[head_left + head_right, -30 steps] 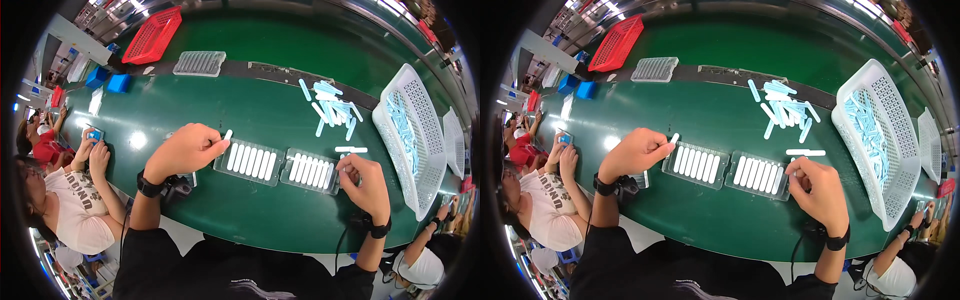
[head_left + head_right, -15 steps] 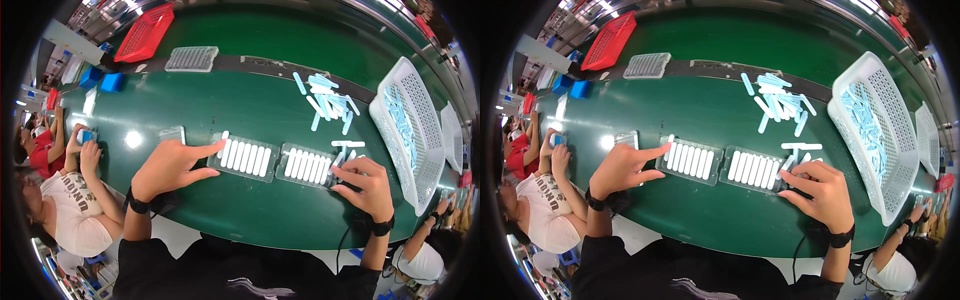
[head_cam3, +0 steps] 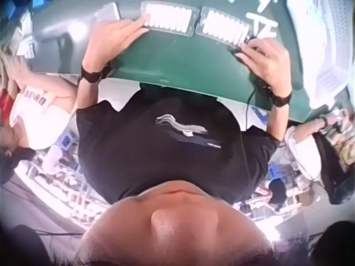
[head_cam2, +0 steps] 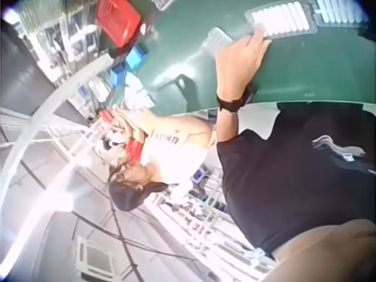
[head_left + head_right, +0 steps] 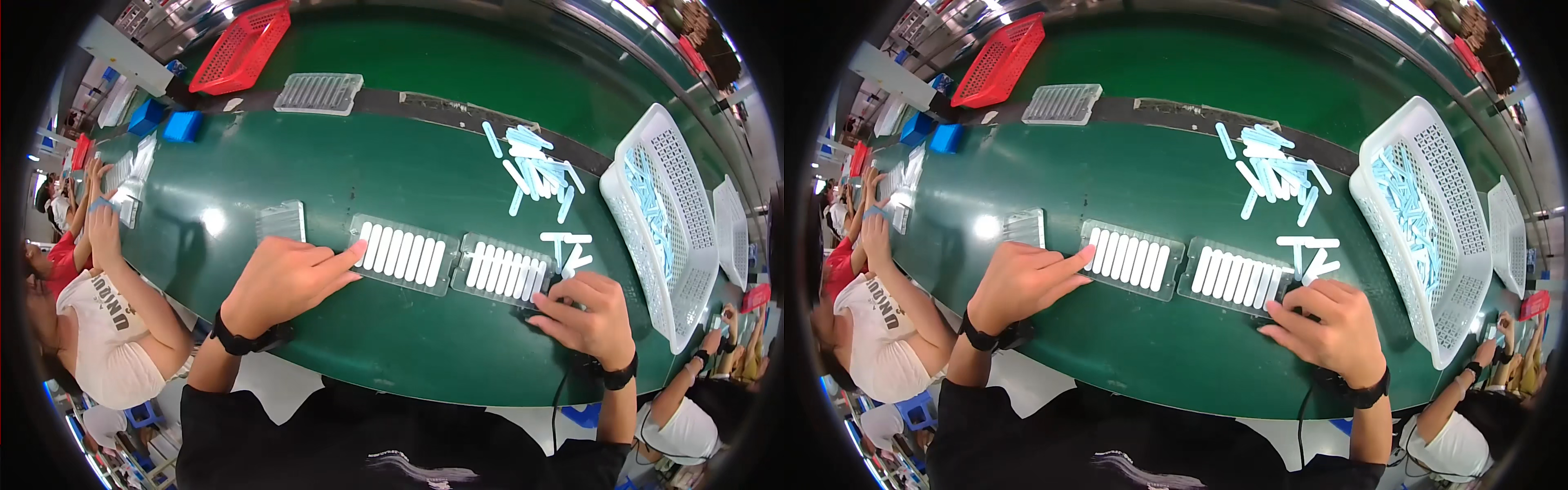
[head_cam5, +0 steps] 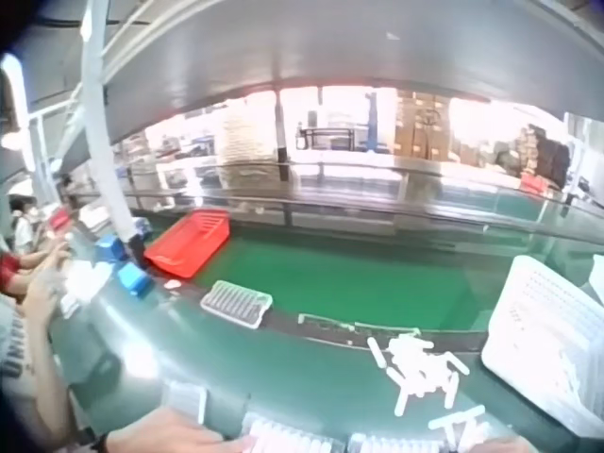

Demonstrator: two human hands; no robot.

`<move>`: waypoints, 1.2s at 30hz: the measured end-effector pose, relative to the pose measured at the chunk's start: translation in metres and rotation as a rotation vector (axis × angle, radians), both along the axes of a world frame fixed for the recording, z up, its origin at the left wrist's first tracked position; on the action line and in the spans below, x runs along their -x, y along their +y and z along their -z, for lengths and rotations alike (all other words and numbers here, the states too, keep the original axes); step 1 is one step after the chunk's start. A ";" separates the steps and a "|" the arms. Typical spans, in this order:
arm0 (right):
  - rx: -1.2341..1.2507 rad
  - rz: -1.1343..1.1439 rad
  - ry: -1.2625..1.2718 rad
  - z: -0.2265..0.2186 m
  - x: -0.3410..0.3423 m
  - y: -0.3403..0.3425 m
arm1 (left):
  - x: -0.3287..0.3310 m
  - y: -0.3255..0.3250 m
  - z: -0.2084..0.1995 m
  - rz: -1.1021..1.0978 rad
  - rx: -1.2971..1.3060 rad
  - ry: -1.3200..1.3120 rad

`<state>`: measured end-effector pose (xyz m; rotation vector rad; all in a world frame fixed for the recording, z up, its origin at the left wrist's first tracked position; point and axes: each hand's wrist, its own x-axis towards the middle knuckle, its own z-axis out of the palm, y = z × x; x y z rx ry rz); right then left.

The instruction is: The person is manually assembling small white plastic components into clear trays on a factory production line.

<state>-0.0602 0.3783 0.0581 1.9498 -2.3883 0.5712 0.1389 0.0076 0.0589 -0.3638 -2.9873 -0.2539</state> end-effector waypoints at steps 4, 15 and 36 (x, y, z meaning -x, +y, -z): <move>0.081 0.022 -0.166 0.005 0.001 0.001 | 0.000 0.000 0.008 0.019 0.040 0.035; -0.018 0.172 -0.048 0.003 -0.010 -0.014 | 0.029 -0.021 0.013 -0.111 -0.215 -0.161; -0.037 0.125 0.092 0.004 -0.059 -0.100 | 0.049 -0.017 0.005 -0.214 -0.286 -0.109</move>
